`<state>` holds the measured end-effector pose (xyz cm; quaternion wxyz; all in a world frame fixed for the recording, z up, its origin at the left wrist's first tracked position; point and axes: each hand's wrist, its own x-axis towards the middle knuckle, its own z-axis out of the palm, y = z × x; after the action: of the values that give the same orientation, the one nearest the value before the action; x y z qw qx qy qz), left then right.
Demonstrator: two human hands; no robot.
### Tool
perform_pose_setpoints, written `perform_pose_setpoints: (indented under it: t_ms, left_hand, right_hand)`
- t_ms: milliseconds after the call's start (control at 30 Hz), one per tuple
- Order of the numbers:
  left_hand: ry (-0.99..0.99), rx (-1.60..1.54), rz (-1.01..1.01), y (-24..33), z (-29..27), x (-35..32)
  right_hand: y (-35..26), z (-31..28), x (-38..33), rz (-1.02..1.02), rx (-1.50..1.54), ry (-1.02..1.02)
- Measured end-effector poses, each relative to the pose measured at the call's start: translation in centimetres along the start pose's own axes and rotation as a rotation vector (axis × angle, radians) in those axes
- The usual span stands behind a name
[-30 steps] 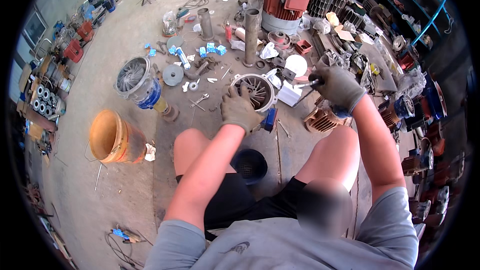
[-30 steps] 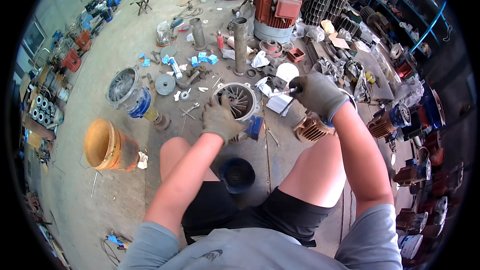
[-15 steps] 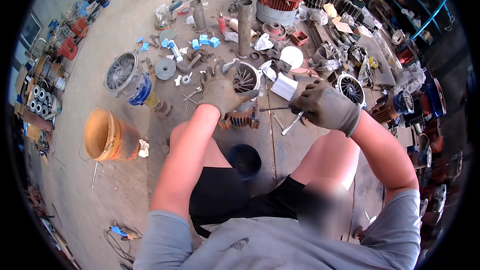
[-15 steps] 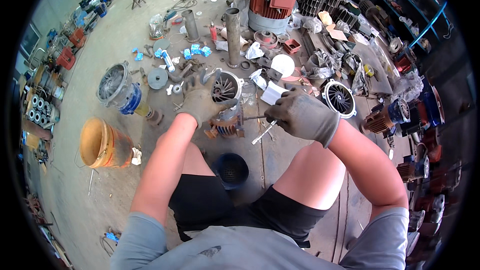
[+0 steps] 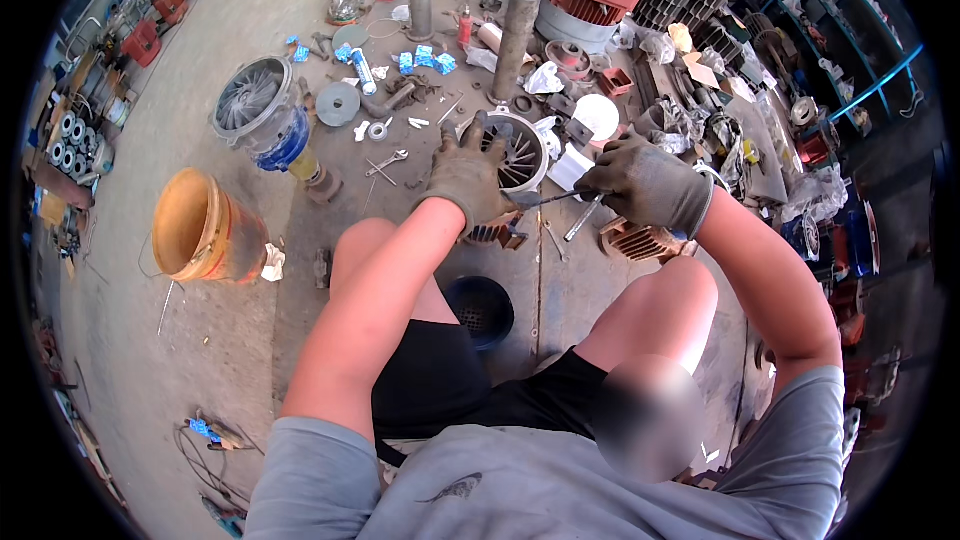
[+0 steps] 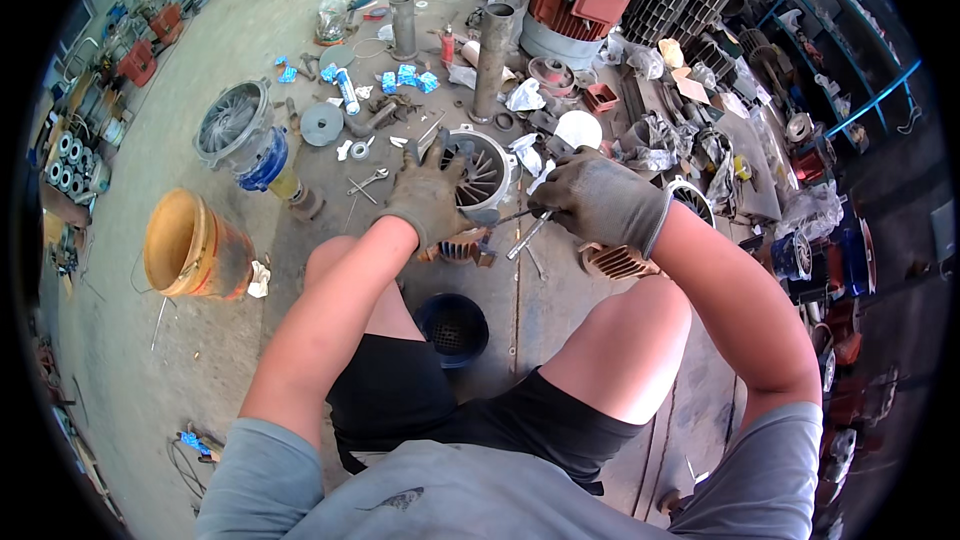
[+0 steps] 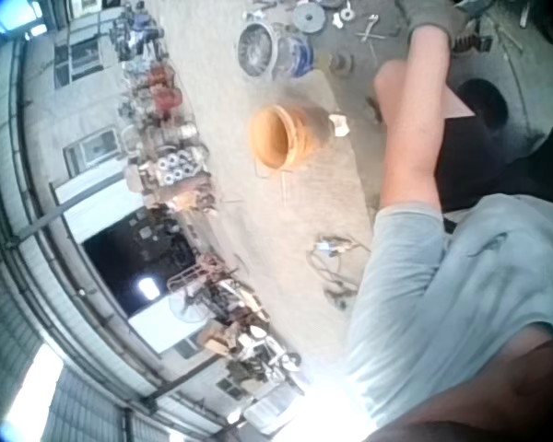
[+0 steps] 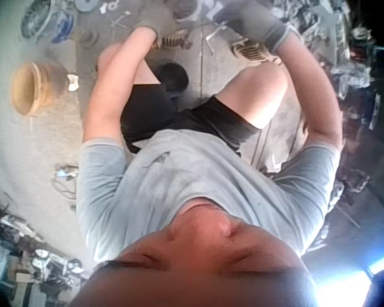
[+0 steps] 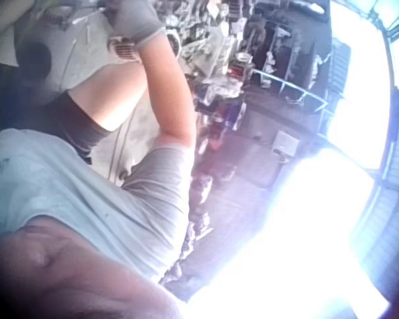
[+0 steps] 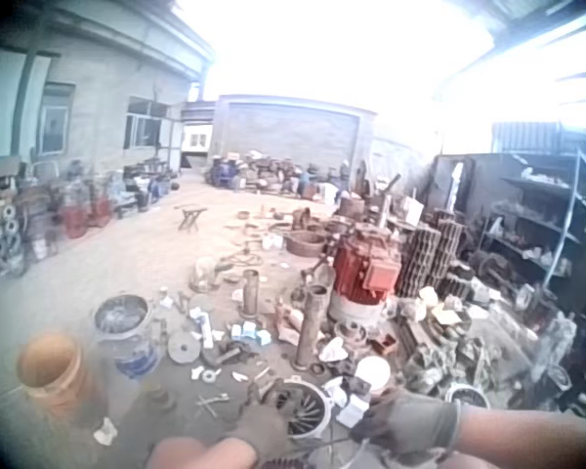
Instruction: The person sits on the floor of a workshop and disassembles electric motor components. They use a hammer and a metal bar to separate the fan housing from the motor casing, then remove the fan blade and other parts by hand.
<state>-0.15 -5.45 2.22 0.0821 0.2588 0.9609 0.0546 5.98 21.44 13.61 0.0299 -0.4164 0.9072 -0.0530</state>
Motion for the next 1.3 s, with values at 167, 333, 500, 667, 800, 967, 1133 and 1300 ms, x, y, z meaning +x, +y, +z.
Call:
perform_pose_setpoints:
  t_ms: [167, 333, 500, 667, 800, 967, 1133, 1300]
  left_hand:
    - [-0.039, 0.021, 0.025, -0.2, 0.3, 0.1]
    - [-0.218, 0.251, 0.226, -3.0, -3.8, 1.2]
    - [-0.038, 0.341, 0.294, -3.4, -1.0, 1.8]
    - [-0.095, 0.344, 0.257, -3.7, -0.4, 1.3]
    - [-0.043, 0.318, 0.246, -3.8, -0.9, 1.2]
    - [-0.068, 0.354, 0.253, -4.4, -0.5, 2.1]
    - [0.049, 0.267, 0.279, -4.5, 0.7, 2.0]
    - [0.046, 0.195, 0.245, -4.1, 0.4, 1.4]
  right_hand:
    - [-0.9, -2.6, 3.2, -0.231, -0.304, -0.183]
    - [-0.6, -3.8, 7.3, -0.454, -0.569, -0.212]
    - [0.1, -2.0, 8.3, -0.112, -0.447, -0.297]
    - [-2.5, -0.3, 8.5, 0.374, -0.205, -0.249]
    - [-0.1, 0.3, 7.7, 0.460, -0.274, -0.304]
    - [-0.8, -2.2, 8.5, 0.440, -0.040, -0.374]
    - [2.3, -1.1, 8.9, 0.142, -0.052, -0.357]
    - [0.3, -2.1, 9.7, 0.544, 0.455, -0.471]
